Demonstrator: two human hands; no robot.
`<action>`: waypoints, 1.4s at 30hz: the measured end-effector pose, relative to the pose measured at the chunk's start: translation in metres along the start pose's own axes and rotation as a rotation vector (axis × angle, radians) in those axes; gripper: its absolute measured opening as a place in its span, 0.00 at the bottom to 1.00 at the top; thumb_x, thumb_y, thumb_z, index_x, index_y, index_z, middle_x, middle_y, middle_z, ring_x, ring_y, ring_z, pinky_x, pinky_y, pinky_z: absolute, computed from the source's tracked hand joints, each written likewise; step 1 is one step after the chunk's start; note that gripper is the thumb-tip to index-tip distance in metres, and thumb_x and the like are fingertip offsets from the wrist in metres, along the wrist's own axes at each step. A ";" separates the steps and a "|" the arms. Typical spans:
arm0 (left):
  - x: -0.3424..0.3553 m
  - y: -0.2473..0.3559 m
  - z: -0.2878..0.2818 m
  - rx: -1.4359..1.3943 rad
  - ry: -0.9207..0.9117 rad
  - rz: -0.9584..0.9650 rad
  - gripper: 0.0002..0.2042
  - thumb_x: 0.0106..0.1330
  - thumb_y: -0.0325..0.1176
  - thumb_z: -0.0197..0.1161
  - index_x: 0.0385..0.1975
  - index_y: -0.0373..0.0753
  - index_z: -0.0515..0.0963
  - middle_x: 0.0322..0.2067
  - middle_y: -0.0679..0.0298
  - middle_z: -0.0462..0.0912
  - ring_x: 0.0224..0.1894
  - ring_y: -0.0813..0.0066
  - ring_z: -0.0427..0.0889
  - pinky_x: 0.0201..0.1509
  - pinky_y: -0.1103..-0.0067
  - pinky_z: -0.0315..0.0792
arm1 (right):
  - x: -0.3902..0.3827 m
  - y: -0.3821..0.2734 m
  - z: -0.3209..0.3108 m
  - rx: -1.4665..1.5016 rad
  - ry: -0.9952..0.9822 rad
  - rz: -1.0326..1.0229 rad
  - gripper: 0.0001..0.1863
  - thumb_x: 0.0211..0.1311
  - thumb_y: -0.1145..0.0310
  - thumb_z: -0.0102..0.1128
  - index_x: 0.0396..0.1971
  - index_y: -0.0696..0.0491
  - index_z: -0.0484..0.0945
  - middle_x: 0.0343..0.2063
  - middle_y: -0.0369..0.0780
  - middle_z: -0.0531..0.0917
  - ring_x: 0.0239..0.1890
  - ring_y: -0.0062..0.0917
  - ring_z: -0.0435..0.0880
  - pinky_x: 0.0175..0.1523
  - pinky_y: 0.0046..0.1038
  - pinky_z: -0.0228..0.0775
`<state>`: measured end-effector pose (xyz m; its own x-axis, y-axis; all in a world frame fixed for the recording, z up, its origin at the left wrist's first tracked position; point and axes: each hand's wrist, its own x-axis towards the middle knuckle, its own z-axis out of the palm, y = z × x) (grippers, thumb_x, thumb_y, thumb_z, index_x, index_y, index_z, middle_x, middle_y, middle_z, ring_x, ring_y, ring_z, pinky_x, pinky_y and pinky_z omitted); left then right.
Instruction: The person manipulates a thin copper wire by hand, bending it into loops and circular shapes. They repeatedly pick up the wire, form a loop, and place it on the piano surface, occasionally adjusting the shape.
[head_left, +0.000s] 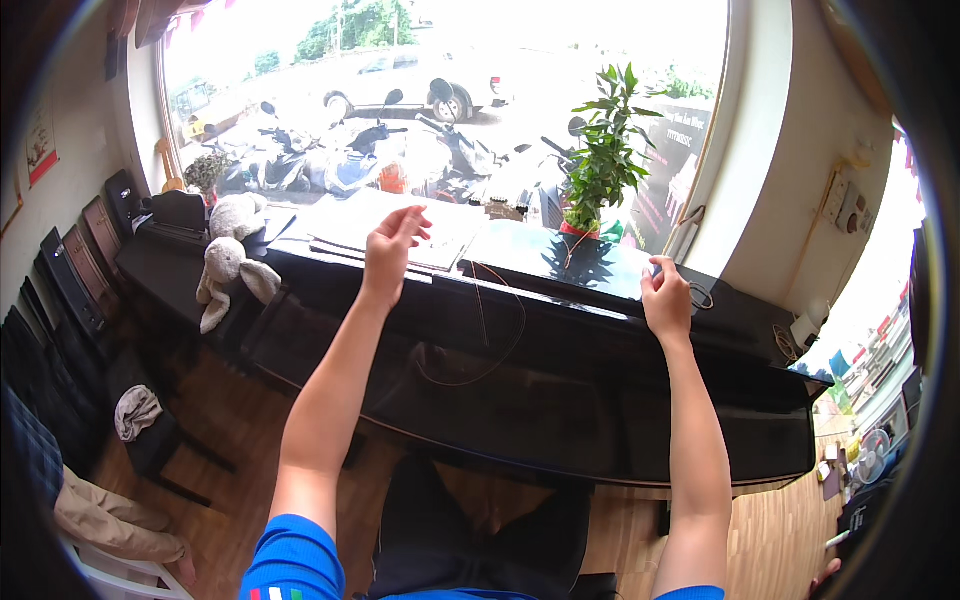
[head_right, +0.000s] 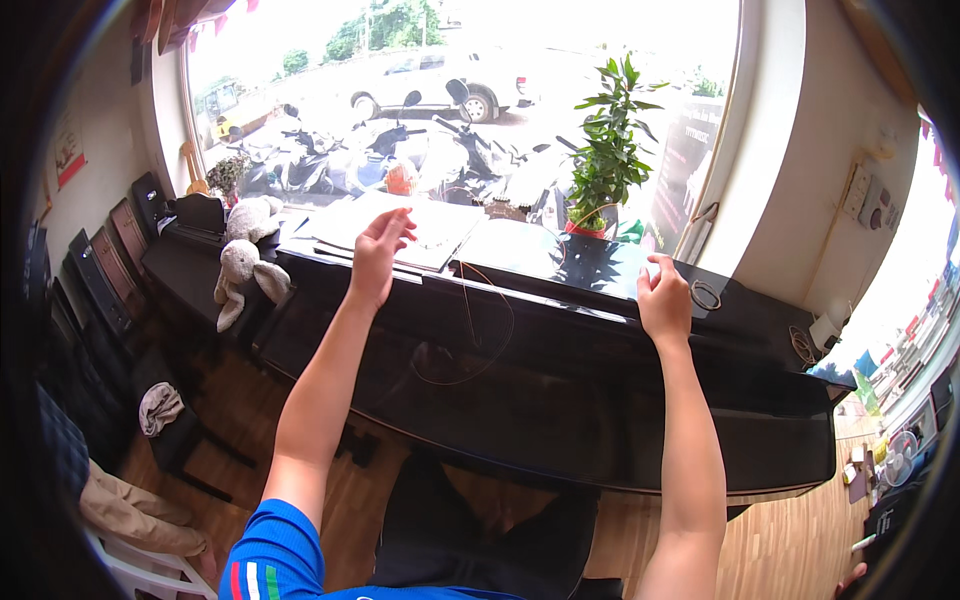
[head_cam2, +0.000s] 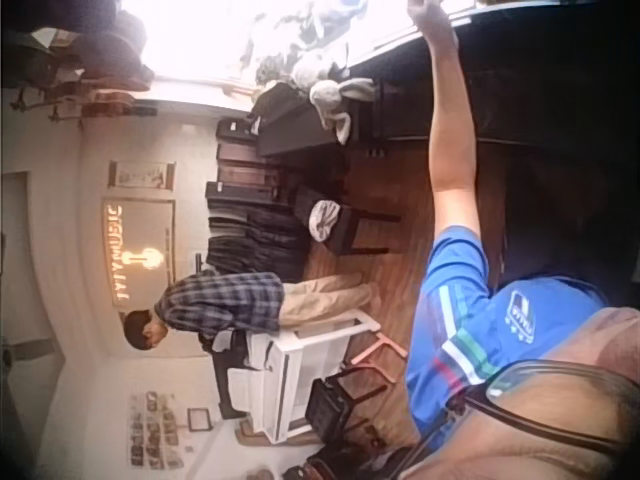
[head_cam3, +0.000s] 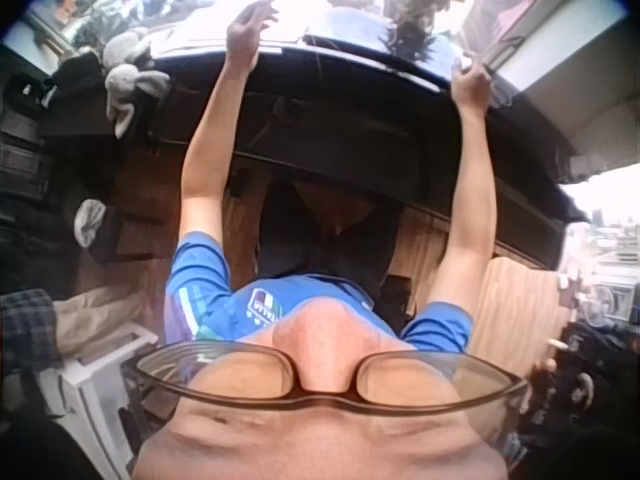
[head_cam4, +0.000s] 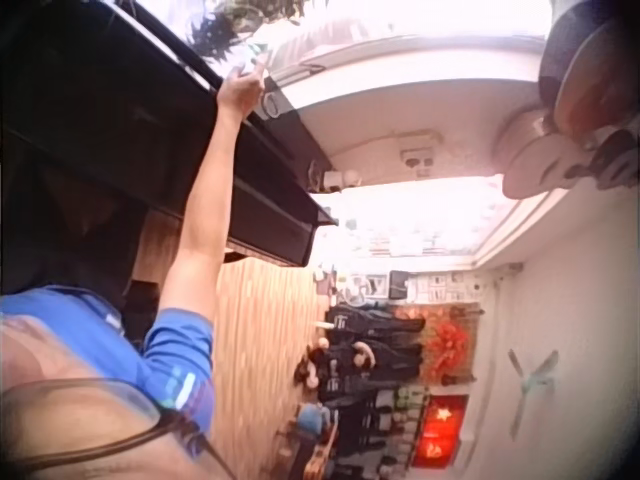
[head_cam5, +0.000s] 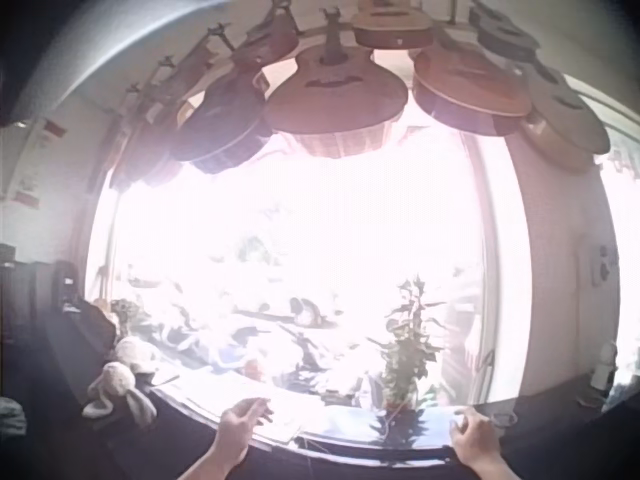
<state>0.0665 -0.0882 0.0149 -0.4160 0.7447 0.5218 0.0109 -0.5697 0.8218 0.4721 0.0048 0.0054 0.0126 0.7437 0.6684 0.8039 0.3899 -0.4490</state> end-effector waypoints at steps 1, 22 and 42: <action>-0.024 0.009 0.014 0.026 -0.083 -0.029 0.12 0.72 0.37 0.61 0.47 0.35 0.82 0.33 0.68 0.84 0.37 0.83 0.80 0.42 0.84 0.68 | -0.001 -0.004 -0.002 0.001 0.023 0.004 0.11 0.65 0.66 0.60 0.44 0.53 0.79 0.20 0.41 0.80 0.27 0.37 0.83 0.37 0.40 0.74; -0.297 0.021 0.036 0.471 -0.488 0.128 0.07 0.61 0.29 0.71 0.38 0.40 0.84 0.30 0.62 0.86 0.34 0.70 0.85 0.37 0.78 0.79 | -0.218 -0.044 0.003 1.134 -0.241 0.467 0.17 0.77 0.60 0.48 0.31 0.56 0.75 0.12 0.29 0.66 0.11 0.08 0.60 0.14 0.13 0.52; -0.397 -0.098 -0.066 1.311 -1.025 -0.567 0.31 0.56 0.68 0.61 0.46 0.47 0.84 0.45 0.56 0.80 0.53 0.56 0.77 0.59 0.62 0.71 | -0.220 -0.057 0.003 1.118 -0.175 0.461 0.12 0.74 0.66 0.55 0.32 0.58 0.78 0.14 0.30 0.70 0.12 0.09 0.64 0.15 0.14 0.56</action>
<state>0.1708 -0.3516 -0.2878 0.0555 0.9269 -0.3712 0.9540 0.0605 0.2936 0.4218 -0.1797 -0.1179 0.0115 0.9650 0.2618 -0.2095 0.2584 -0.9431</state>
